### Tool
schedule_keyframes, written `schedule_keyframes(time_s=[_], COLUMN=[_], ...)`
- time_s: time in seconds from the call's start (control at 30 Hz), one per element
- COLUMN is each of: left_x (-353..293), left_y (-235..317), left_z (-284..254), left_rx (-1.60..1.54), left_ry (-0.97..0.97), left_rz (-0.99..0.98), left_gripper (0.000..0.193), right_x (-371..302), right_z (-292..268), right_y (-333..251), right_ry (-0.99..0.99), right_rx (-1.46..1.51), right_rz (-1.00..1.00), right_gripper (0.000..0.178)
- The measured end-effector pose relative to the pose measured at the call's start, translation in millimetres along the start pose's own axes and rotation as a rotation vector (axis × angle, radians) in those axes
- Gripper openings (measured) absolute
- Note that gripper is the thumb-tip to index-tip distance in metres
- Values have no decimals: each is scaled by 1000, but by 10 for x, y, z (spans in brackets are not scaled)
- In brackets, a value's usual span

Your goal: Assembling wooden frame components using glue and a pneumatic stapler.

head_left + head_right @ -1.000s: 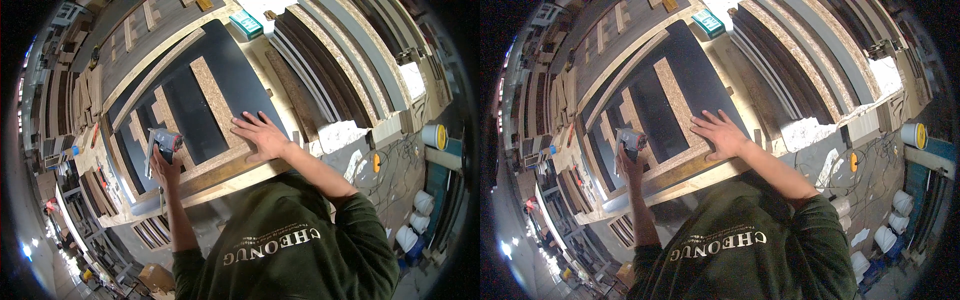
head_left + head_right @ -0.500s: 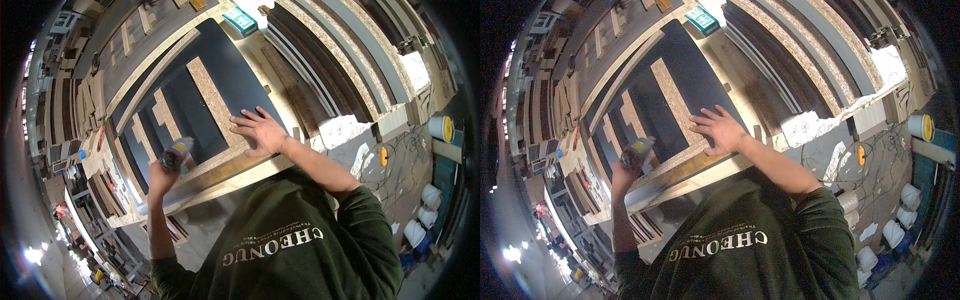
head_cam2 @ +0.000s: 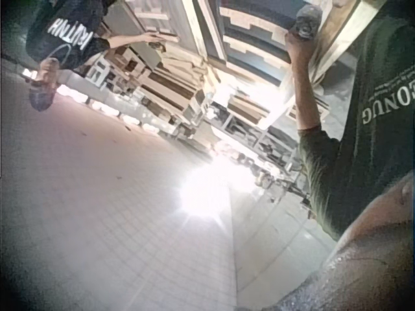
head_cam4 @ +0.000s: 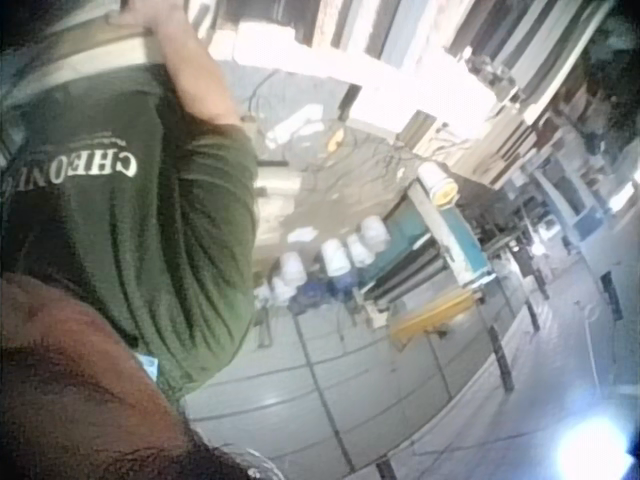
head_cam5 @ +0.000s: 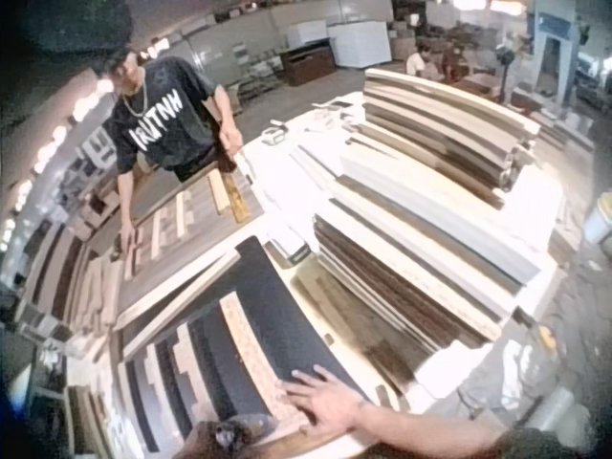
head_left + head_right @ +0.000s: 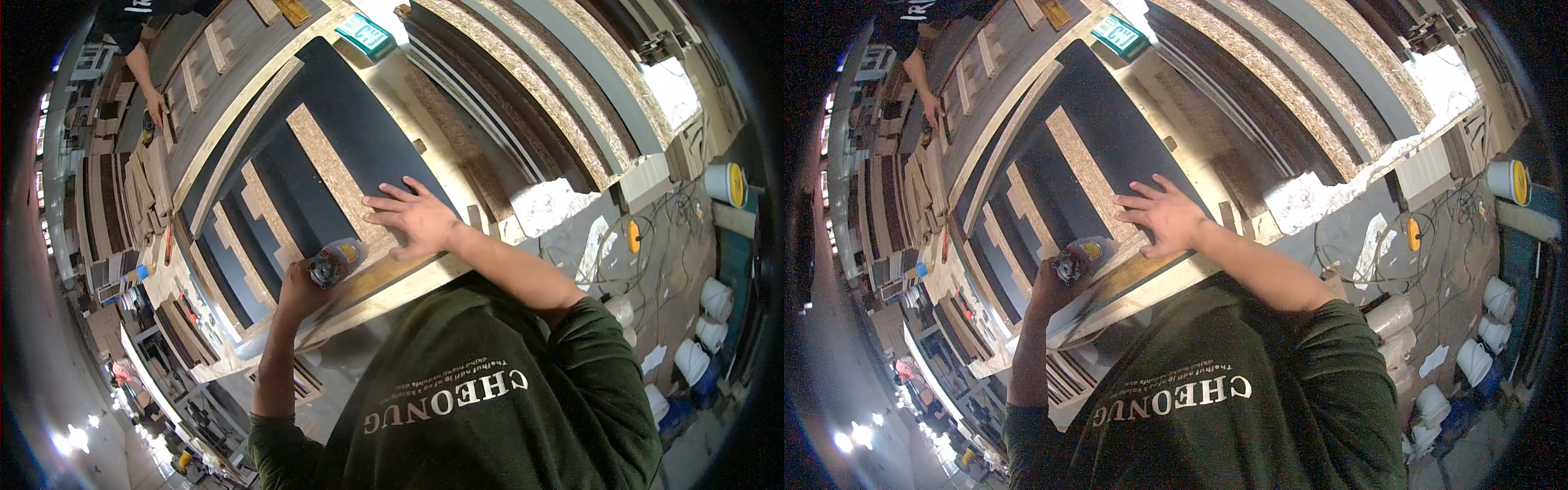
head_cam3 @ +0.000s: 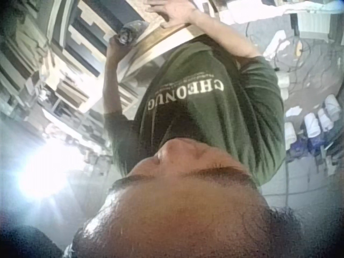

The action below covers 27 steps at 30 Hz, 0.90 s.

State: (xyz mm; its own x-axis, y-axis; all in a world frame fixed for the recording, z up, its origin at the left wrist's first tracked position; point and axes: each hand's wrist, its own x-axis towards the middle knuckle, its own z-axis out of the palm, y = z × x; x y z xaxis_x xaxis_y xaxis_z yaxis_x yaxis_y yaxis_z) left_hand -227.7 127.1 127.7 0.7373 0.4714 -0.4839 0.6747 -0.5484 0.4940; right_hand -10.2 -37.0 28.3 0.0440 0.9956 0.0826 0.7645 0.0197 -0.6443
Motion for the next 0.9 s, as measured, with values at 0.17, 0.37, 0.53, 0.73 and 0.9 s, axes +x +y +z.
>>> schedule_keyframes(time_s=[0.17,0.37,0.53,0.73,0.9], left_x=[13,35,-25,-71,-83], left_y=[-21,70,89,244,63], left_z=[14,-8,5,-22,42], left_rx=[69,27,163,266,184], left_ry=[19,-75,-27,12,-33], left_rz=[-12,-60,60,139,-9], left_gripper=[43,45,28,35,38], right_x=[-7,2,6,-2,3], right_z=[-7,-12,-22,-37,-26], right_y=[8,9,-5,-24,-23], right_ry=[-22,-29,-21,-41,-48], right_rx=[-11,-15,-17,-34,-12], right_rz=[11,19,15,22,27], right_gripper=[71,71,70,71,70])
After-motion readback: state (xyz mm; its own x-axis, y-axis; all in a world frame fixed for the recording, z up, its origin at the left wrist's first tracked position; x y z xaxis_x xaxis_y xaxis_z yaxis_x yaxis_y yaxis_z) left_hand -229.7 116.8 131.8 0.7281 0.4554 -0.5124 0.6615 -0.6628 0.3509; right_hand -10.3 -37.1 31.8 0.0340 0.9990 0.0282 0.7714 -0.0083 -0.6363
